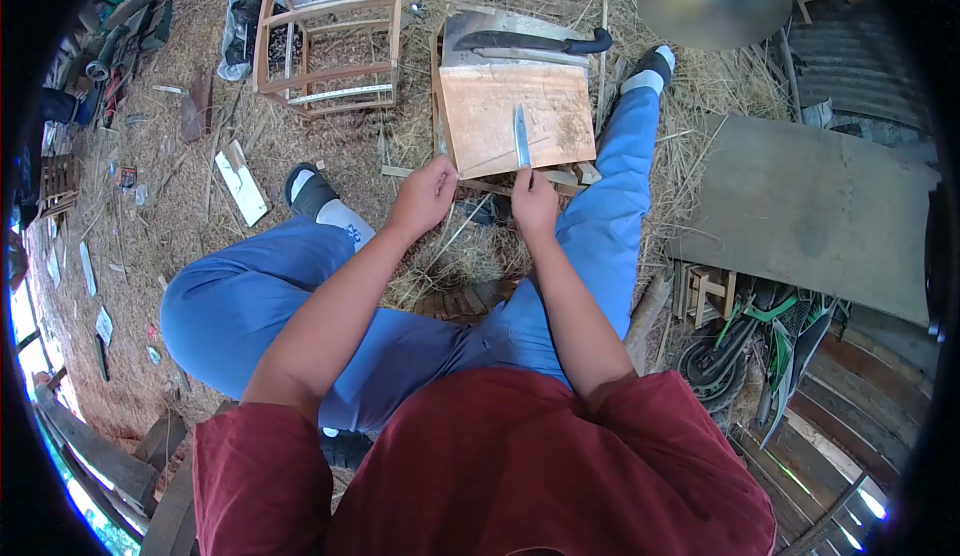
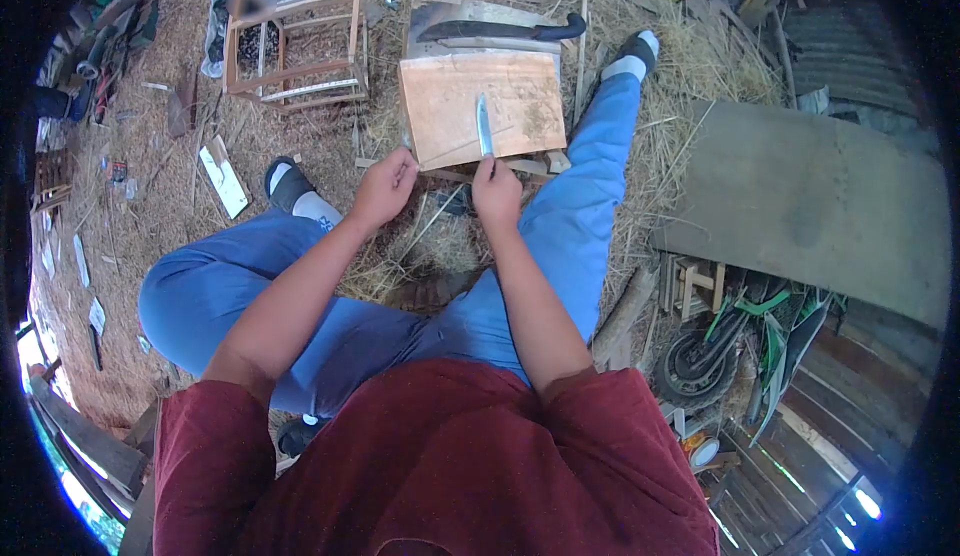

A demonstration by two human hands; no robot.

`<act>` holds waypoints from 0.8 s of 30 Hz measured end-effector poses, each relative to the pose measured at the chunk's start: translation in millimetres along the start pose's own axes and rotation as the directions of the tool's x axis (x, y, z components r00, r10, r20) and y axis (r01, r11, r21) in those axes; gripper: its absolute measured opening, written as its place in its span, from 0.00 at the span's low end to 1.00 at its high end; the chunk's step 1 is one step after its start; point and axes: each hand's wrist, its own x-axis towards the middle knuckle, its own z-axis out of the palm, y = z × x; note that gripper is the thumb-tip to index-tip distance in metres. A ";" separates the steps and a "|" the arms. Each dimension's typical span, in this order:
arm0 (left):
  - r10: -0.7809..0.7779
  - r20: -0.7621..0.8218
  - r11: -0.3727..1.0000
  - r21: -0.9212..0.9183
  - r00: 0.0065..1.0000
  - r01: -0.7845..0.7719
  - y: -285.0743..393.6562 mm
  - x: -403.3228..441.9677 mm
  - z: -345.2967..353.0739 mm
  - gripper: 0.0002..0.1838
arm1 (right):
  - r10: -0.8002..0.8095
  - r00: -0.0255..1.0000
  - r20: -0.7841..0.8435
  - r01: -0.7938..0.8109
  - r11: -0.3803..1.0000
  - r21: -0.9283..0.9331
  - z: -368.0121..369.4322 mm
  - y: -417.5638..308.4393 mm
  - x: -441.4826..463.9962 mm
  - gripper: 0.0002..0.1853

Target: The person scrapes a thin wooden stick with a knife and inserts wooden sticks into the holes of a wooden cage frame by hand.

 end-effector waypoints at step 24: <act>-0.013 -0.001 1.000 -0.003 1.000 0.013 0.8 0.1 -1.5 0.07 | 0.129 0.986 0.109 -0.139 0.986 0.092 11.8 -17.2 -20.3 0.24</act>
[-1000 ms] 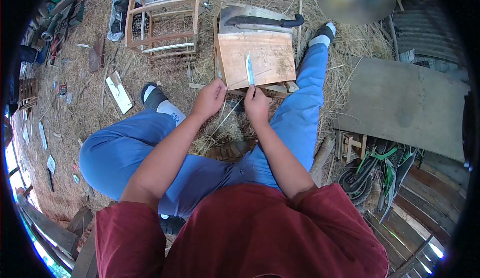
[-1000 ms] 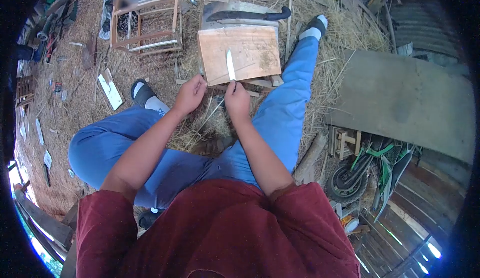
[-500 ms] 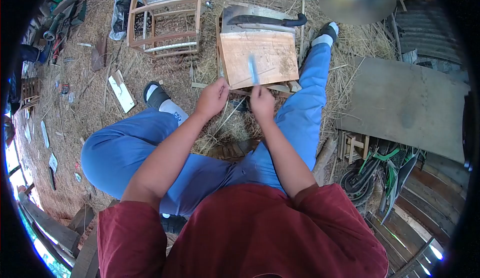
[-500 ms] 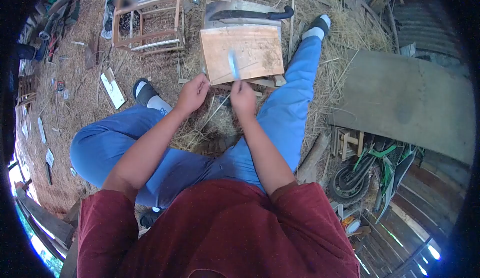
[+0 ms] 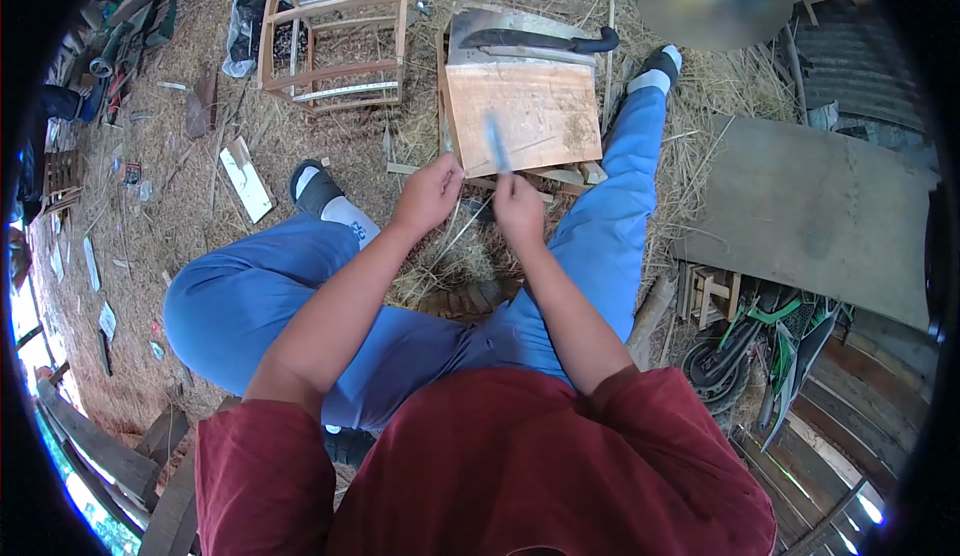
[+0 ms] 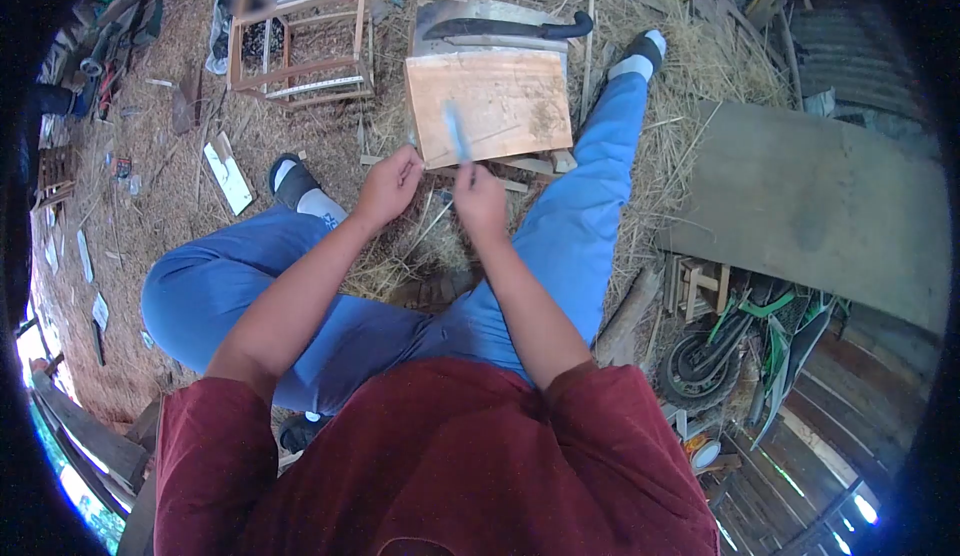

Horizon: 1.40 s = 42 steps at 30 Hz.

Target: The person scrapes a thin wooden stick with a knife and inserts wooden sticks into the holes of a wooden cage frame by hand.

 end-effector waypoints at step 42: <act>-0.120 -0.006 0.991 -0.065 0.993 0.120 5.1 -5.7 5.2 0.09 | -0.072 0.997 0.006 0.072 0.990 -0.117 -11.6 9.7 19.7 0.26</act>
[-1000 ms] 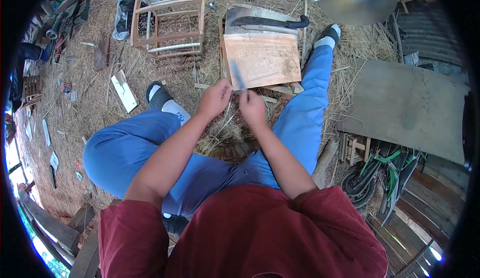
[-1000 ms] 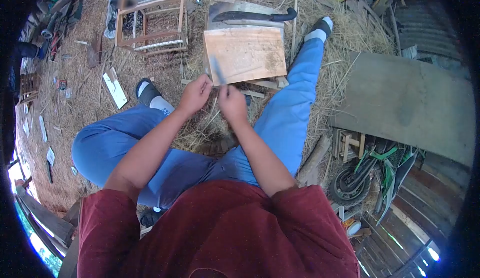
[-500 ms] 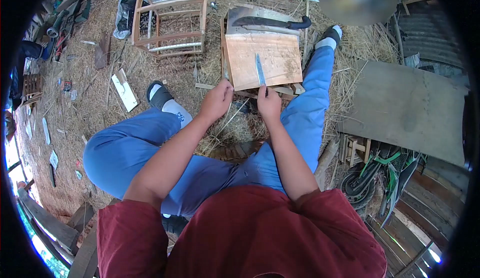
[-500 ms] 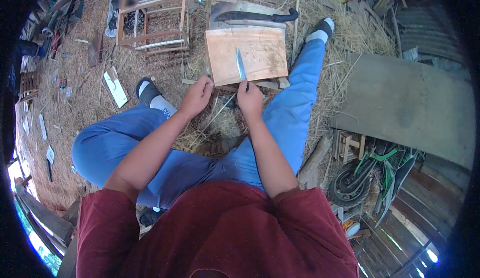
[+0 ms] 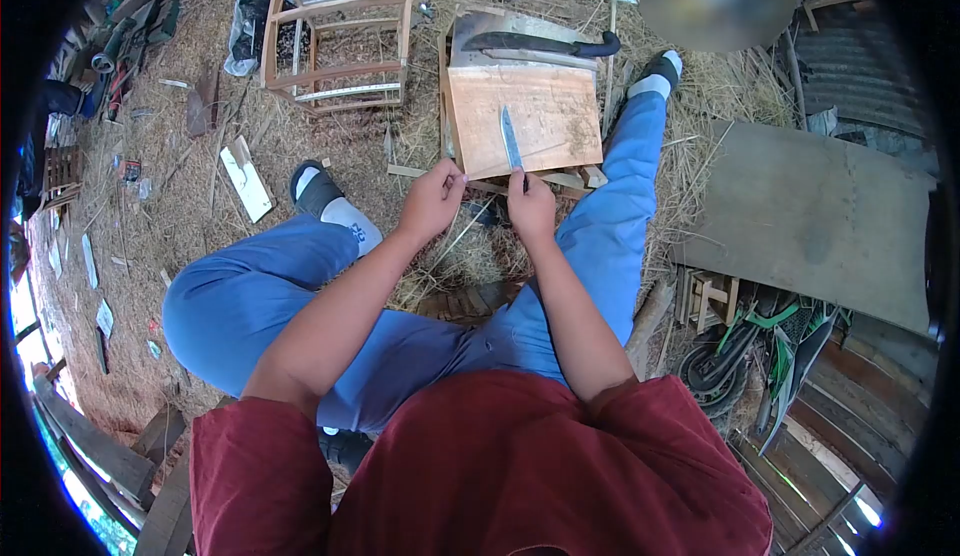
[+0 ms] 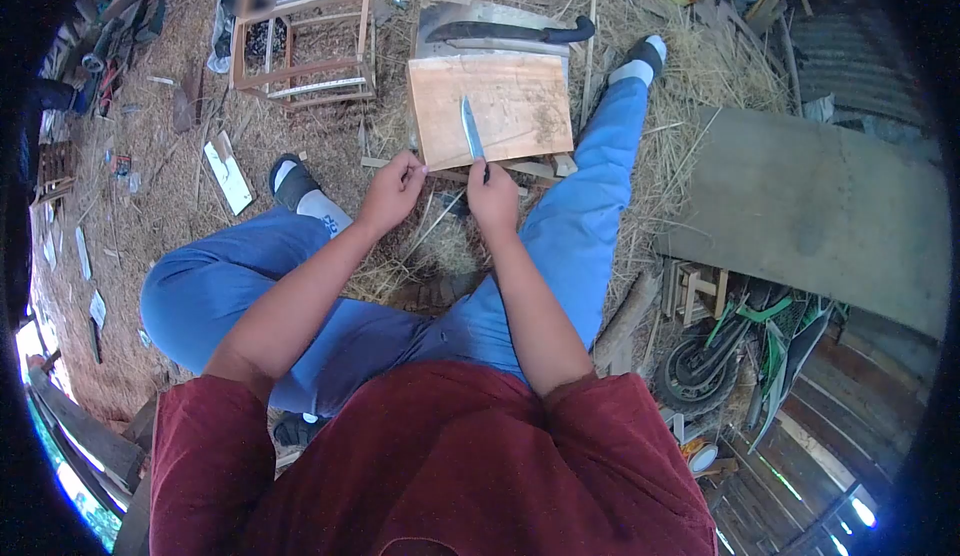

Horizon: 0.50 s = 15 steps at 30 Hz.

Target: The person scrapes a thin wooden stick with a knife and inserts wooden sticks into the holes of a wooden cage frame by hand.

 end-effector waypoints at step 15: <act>-0.008 -0.012 1.000 -0.012 1.000 0.008 0.2 3.8 1.3 0.08 | -0.031 0.993 -0.113 0.029 0.999 -0.023 -6.2 9.3 8.5 0.25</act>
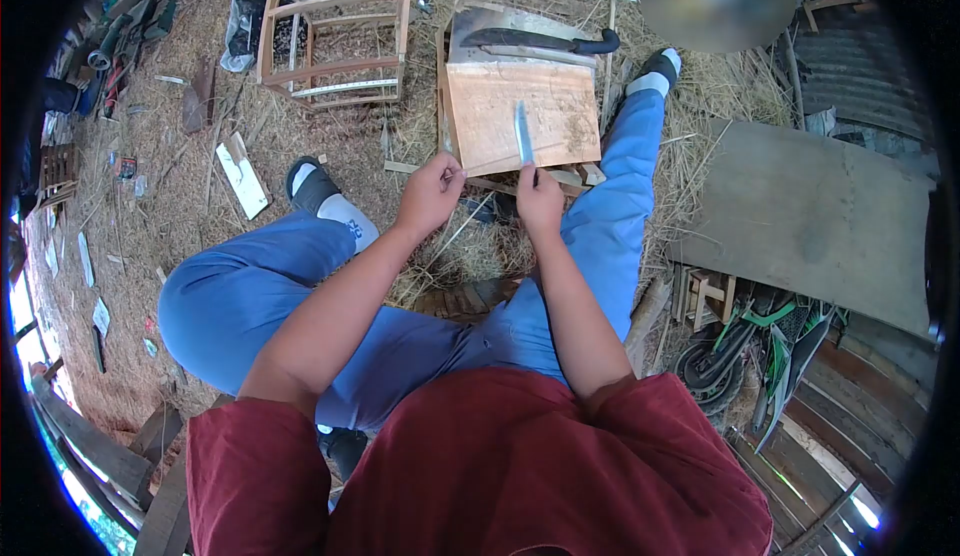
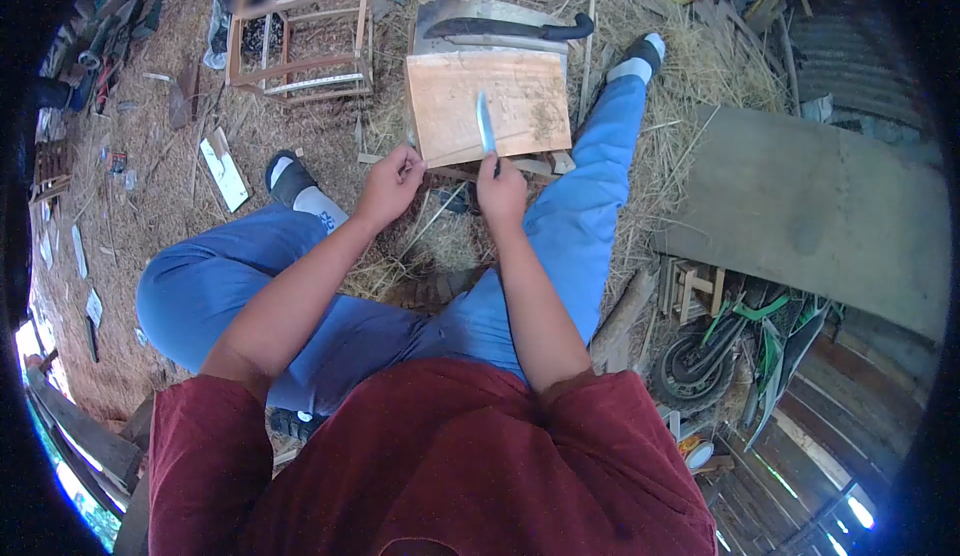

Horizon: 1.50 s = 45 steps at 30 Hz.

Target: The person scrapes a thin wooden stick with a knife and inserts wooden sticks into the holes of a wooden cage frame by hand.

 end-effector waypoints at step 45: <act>-0.249 0.158 0.891 -0.350 0.956 0.290 -7.3 13.7 3.2 0.06 | -0.091 0.994 0.054 0.095 0.991 -0.091 5.3 -8.7 -16.2 0.24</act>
